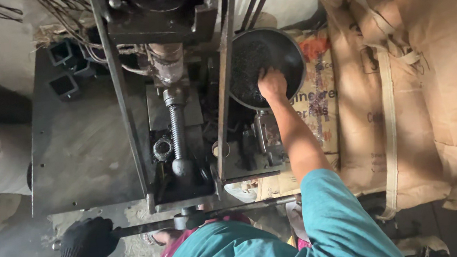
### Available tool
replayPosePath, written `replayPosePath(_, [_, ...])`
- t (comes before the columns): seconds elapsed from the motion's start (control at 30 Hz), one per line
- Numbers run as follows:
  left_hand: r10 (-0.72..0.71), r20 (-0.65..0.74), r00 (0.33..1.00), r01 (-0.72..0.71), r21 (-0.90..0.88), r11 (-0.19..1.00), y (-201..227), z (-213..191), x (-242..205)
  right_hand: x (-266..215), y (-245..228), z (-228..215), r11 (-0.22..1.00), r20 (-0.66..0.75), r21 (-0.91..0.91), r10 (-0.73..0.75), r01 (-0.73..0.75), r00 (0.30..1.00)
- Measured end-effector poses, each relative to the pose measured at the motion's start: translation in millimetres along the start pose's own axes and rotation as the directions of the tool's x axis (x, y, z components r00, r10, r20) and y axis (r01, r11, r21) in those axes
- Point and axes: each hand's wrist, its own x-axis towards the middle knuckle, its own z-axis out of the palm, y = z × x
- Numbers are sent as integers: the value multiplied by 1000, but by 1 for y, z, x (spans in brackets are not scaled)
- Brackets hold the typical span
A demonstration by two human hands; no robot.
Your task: The person operates a manual press machine in a workshop. They repeatedly place small metal pieces into the press, activate the lever to compress them, and then remove the formed pieces, placing them on the machine's surface.
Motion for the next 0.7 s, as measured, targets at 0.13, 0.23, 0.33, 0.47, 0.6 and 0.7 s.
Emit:
replayPosePath(0.13, [-35, 13, 999, 35, -18, 999, 0, 0, 0, -4, -10, -5, 997, -23, -83, 1, -3, 1000])
replayPosePath(0.23, [-35, -18, 999, 34, -36, 999, -1, -2, 1, -2, -15, -14, 999, -28, -18, 42, -43, 999])
replayPosePath(0.33, [-44, 6, 999, 44, -11, 999, 1, -2, -1, 1, -15, -22, 997, -1, -7, 81, -81, 997])
replayPosePath(0.47, [-17, -57, 998, 16, -12, 1000, 1, -2, -4, 13, -7, -24, 949, -188, 284, 197, -139, 962])
replayPosePath(0.6, [3, -109, 994, -5, -25, 1000, 0, 0, -5, 39, 5, -37, 144, 229, 895, 665, -423, 711])
replayPosePath(0.7, [-40, 20, 999, 40, -42, 998, -1, -1, -3, 52, 15, -57, -598, 624, 729, 378, -333, 684])
